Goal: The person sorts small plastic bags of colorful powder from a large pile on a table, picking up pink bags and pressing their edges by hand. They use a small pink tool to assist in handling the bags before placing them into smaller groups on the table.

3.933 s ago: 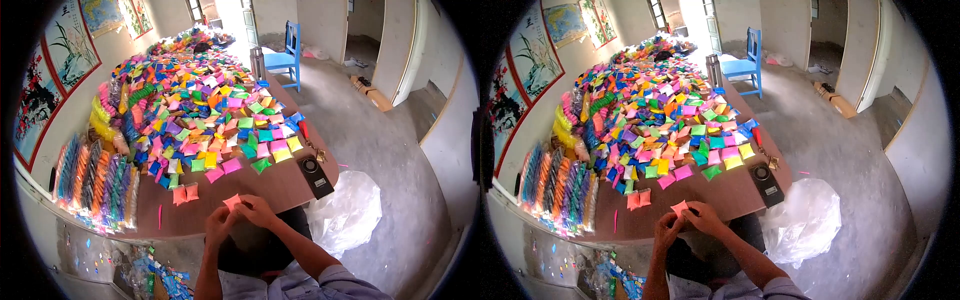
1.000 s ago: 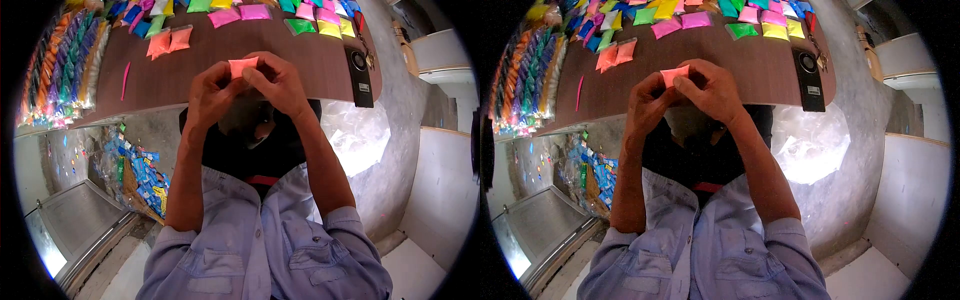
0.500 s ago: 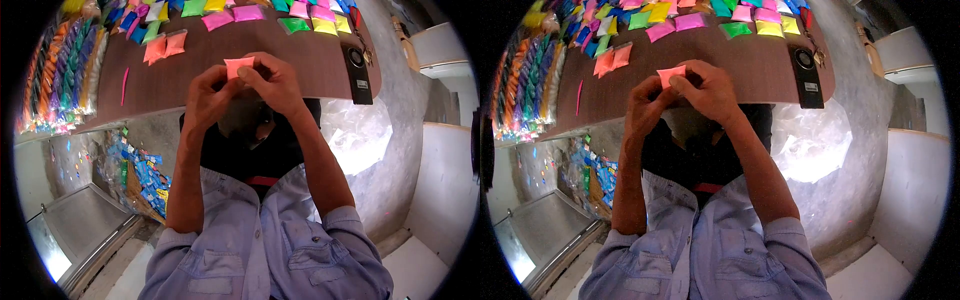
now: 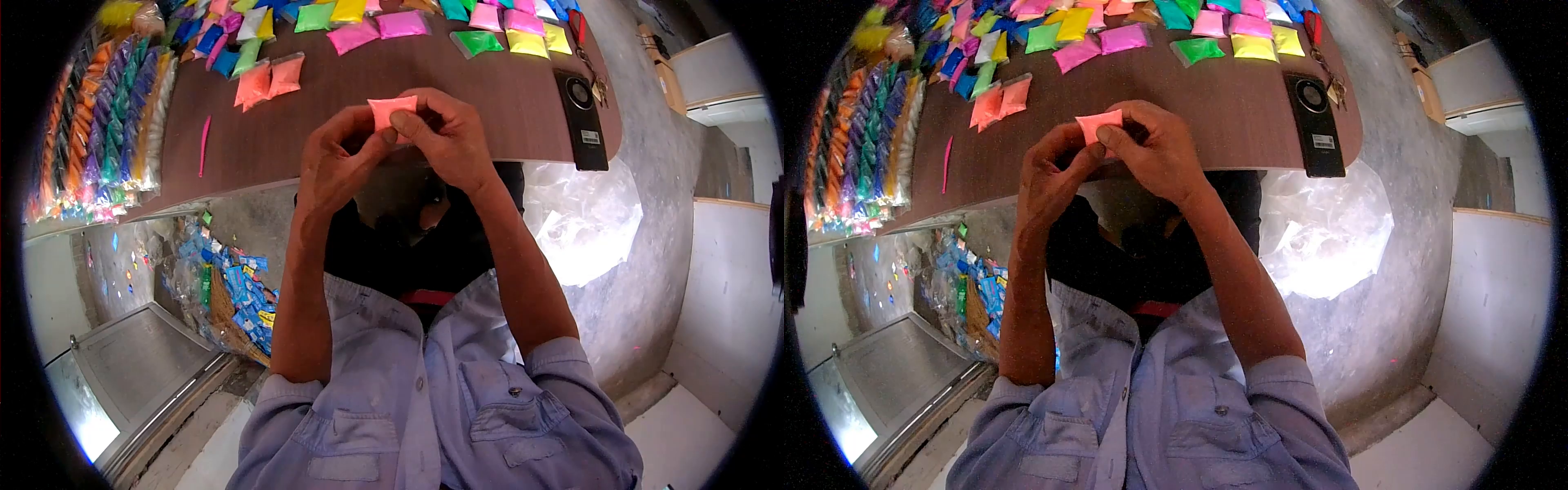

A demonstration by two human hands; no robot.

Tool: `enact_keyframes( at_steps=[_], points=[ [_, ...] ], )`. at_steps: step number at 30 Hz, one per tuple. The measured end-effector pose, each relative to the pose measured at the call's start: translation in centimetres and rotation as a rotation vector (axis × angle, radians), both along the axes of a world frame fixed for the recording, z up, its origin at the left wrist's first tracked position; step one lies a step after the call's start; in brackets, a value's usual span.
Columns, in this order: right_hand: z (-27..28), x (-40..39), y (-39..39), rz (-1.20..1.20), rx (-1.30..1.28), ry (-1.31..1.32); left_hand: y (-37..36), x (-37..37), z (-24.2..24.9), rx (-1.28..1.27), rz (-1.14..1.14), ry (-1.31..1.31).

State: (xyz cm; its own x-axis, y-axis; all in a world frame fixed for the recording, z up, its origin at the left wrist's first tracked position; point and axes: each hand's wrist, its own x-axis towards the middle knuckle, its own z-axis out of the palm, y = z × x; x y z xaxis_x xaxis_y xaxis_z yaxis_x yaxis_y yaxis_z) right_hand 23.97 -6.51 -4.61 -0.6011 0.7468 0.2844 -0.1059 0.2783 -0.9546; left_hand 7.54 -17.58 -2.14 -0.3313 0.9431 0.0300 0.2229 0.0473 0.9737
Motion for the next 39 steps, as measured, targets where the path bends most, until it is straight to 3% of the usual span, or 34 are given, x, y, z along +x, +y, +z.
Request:
enact_keyframes(
  at_steps=[5, 11, 18, 32, 39],
  points=[
    [-0.1, -0.1, 0.1, -0.009, 0.064, -0.08, 0.0, -0.3, -0.4, -0.038, -0.005, 0.005],
    [0.1, -0.2, 0.0, -0.035, 0.138, -0.116, 0.1, -0.3, -0.8, 0.1, 0.005, -0.012],
    [0.2, 0.0, -0.2, -0.003, 0.027, -0.049, 0.1, 0.5, 0.3, 0.045, 0.074, -0.02],
    [0.3, -0.2, -0.2, -0.054, 0.13, -0.117, -0.1, -1.1, -1.6, -0.021, 0.02, 0.091],
    [-0.2, -0.1, -0.1, -0.03, 0.099, -0.082, 0.0, -0.3, -0.7, 0.048, 0.055, -0.023]
  ],
)
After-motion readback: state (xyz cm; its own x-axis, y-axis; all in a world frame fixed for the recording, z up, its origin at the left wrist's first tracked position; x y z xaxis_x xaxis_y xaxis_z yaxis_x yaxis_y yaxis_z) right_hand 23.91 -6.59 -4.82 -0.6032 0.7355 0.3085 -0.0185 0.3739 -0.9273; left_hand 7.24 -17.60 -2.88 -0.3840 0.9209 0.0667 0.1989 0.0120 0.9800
